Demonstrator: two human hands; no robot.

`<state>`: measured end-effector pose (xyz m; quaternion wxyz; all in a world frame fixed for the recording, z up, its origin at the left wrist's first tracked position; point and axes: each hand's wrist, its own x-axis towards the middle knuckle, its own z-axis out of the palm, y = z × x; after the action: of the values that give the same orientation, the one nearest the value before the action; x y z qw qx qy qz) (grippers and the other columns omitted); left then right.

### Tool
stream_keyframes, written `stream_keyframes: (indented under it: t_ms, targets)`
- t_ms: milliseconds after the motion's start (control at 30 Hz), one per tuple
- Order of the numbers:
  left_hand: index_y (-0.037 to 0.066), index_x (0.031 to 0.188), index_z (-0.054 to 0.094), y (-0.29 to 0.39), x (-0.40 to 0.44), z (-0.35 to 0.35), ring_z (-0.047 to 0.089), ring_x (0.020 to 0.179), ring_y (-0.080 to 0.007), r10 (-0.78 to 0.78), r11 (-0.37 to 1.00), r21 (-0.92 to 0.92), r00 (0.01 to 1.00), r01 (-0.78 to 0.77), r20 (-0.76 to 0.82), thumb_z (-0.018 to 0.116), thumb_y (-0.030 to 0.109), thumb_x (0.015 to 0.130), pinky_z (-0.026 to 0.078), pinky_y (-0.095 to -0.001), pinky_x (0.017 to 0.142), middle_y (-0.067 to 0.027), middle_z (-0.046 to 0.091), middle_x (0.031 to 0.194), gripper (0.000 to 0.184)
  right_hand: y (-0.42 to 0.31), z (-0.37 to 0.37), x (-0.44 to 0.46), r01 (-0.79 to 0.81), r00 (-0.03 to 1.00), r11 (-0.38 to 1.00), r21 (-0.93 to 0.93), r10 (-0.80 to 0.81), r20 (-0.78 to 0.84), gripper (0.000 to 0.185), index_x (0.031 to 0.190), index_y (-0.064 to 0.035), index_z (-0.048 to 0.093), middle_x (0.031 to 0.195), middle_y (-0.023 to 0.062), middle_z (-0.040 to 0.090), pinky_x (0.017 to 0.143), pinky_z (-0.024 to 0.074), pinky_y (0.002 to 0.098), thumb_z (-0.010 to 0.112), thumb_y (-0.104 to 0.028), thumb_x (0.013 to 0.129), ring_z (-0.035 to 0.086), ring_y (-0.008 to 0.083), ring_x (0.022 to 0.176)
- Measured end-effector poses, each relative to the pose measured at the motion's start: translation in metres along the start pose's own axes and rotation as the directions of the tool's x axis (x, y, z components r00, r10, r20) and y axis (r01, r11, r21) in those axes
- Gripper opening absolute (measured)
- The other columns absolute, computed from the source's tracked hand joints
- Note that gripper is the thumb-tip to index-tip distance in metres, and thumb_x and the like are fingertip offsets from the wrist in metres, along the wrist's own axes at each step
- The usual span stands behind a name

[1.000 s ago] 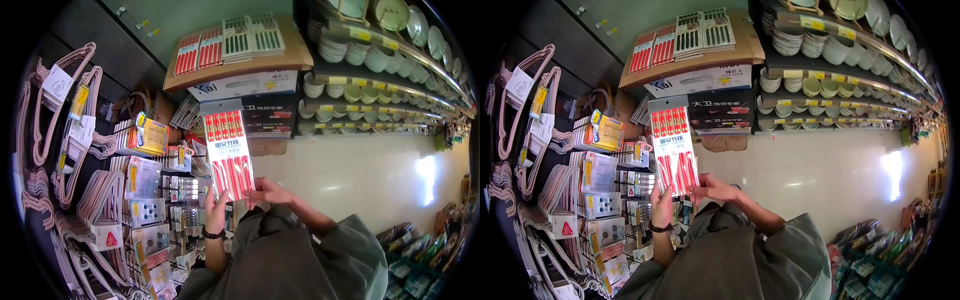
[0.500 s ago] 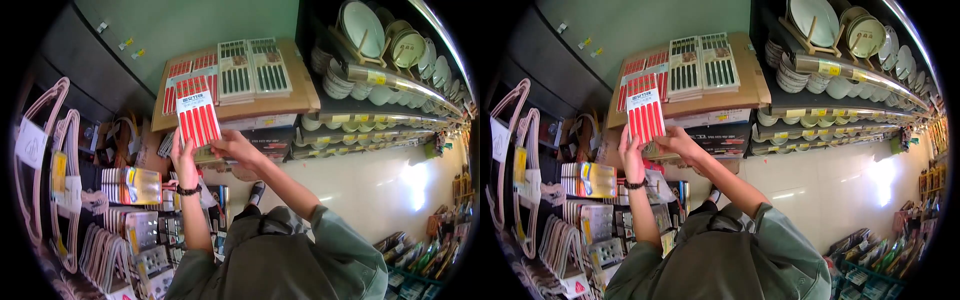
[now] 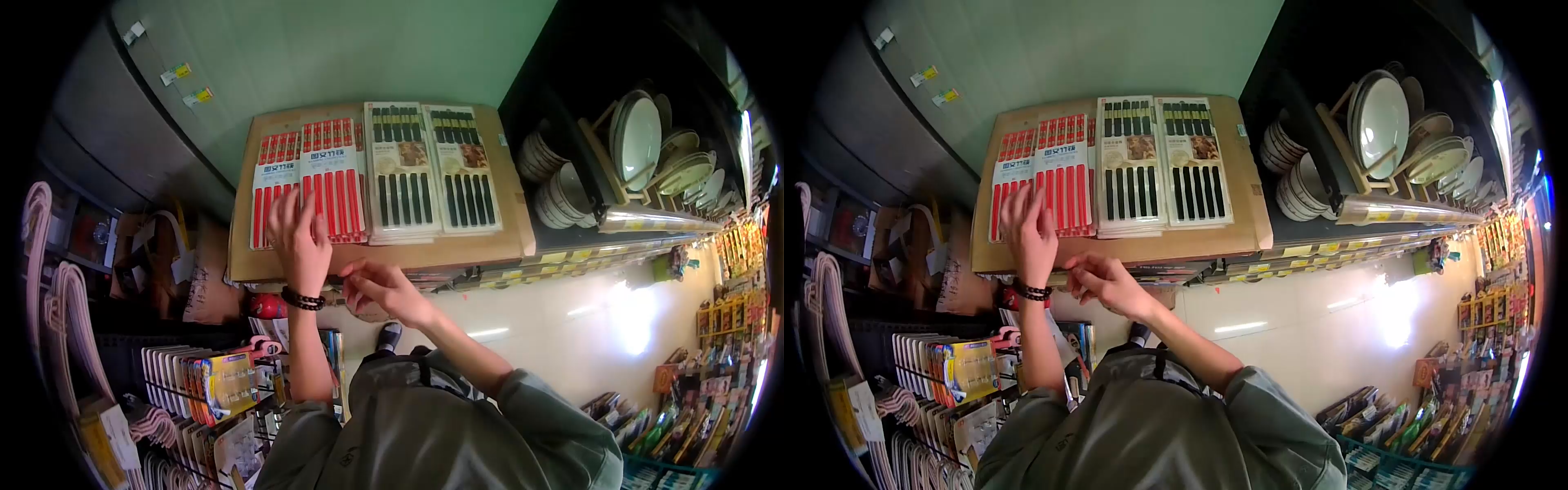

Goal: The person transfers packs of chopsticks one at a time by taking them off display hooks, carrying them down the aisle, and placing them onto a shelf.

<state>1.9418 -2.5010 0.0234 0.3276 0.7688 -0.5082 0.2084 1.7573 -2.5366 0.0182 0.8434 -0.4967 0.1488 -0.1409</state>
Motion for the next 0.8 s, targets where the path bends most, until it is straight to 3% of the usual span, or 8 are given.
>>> stream_keyframes:
  t_ms: [133,367,533,567,633,700,767,800]
  targets:
    - [0.01,0.13,0.058,0.008,-0.001,0.02,0.039,0.135,-0.0375,0.148,0.988,-0.073,0.96,-0.134,0.236,0.062,0.024,0.091,0.033,-0.0514,0.111,-0.0147,0.047,0.143,0.042,0.0,0.005,-0.001,0.046,0.999,0.995,-0.09,-0.044,0.025,0.021,0.118,-0.0009,0.058,0.095,0.005,0.062,0.078,0.0495,0.0276,0.047,-0.011,0.103,0.058,0.011,0.088]
    - [0.011,0.137,0.054,0.014,0.002,0.011,0.034,0.14,-0.0375,0.196,0.979,-0.119,0.928,-0.165,0.318,0.058,0.019,0.093,0.03,-0.0489,0.114,-0.0135,0.042,0.149,0.045,0.005,-0.008,-0.017,0.089,0.995,0.996,-0.025,-0.09,-0.05,0.018,0.115,-0.0016,0.057,0.093,0.0025,0.061,0.08,0.0495,0.0264,0.048,-0.01,0.102,0.057,0.0087,0.087]
    - [0.009,0.133,0.056,0.023,0.004,0.007,0.035,0.139,-0.0383,0.212,0.977,-0.085,0.921,-0.195,0.328,0.056,0.019,0.095,0.027,-0.0544,0.113,-0.0161,0.043,0.147,0.039,0.01,-0.013,-0.05,0.106,0.981,0.994,-0.015,-0.107,-0.161,0.018,0.115,-0.0001,0.056,0.092,0.0033,0.062,0.081,0.0497,0.0274,0.049,-0.01,0.102,0.058,0.0089,0.086]
    - [0.007,0.129,0.058,0.027,0.002,0.007,0.036,0.138,-0.0391,0.2,0.979,-0.027,0.935,-0.201,0.294,0.056,0.018,0.095,0.027,-0.0557,0.113,-0.0167,0.045,0.145,0.036,0.012,-0.015,-0.058,0.167,0.971,0.985,-0.033,-0.171,-0.165,0.019,0.117,-0.0001,0.053,0.092,0.0037,0.062,0.08,0.0497,0.0277,0.049,-0.01,0.101,0.058,0.0095,0.086]
    - [0.001,0.12,0.062,0.049,0.003,-0.001,0.043,0.132,-0.0406,0.218,0.972,-0.11,0.971,-0.208,0.093,0.057,0.011,0.094,0.031,-0.055,0.109,-0.0182,0.052,0.136,0.028,0.011,-0.015,-0.078,0.183,0.958,0.983,-0.03,-0.185,-0.218,0.021,0.12,-0.002,0.051,0.091,0.0037,0.062,0.08,0.0496,0.0276,0.05,-0.009,0.1,0.057,0.0099,0.085]
    - [-0.002,0.116,0.062,0.087,-0.002,-0.012,0.051,0.121,-0.0407,0.198,0.926,-0.319,0.979,-0.202,-0.046,0.054,0.004,0.095,0.038,-0.0531,0.103,-0.0186,0.059,0.125,0.023,0.018,-0.016,-0.1,0.261,0.921,0.964,-0.059,-0.267,-0.284,0.022,0.121,-0.0043,0.05,0.088,0.0033,0.06,0.077,0.0495,0.0278,0.051,-0.012,0.1,0.057,0.0104,0.083]
    - [-0.005,0.111,0.063,0.131,-0.015,-0.02,0.054,0.117,-0.0396,0.3,0.837,-0.447,0.947,-0.317,-0.111,0.052,0.0,0.095,0.04,-0.0511,0.101,-0.0196,0.061,0.119,0.02,0.004,-0.016,-0.138,0.231,0.921,0.969,-0.086,-0.247,-0.3,0.026,0.123,-0.0039,0.051,0.097,0.0045,0.061,0.079,0.0495,0.0288,0.051,-0.019,0.102,0.058,0.0109,0.087]
    - [-0.006,0.108,0.063,0.154,-0.026,-0.022,0.056,0.113,-0.0385,0.34,0.744,-0.587,0.937,-0.319,-0.079,0.052,-0.002,0.094,0.042,-0.0491,0.099,-0.0198,0.062,0.116,0.018,0.006,-0.015,-0.154,0.273,0.889,0.953,-0.129,-0.302,-0.345,0.023,0.119,-0.0024,0.051,0.09,0.0041,0.061,0.077,0.0496,0.0282,0.052,-0.014,0.1,0.058,0.0109,0.084]
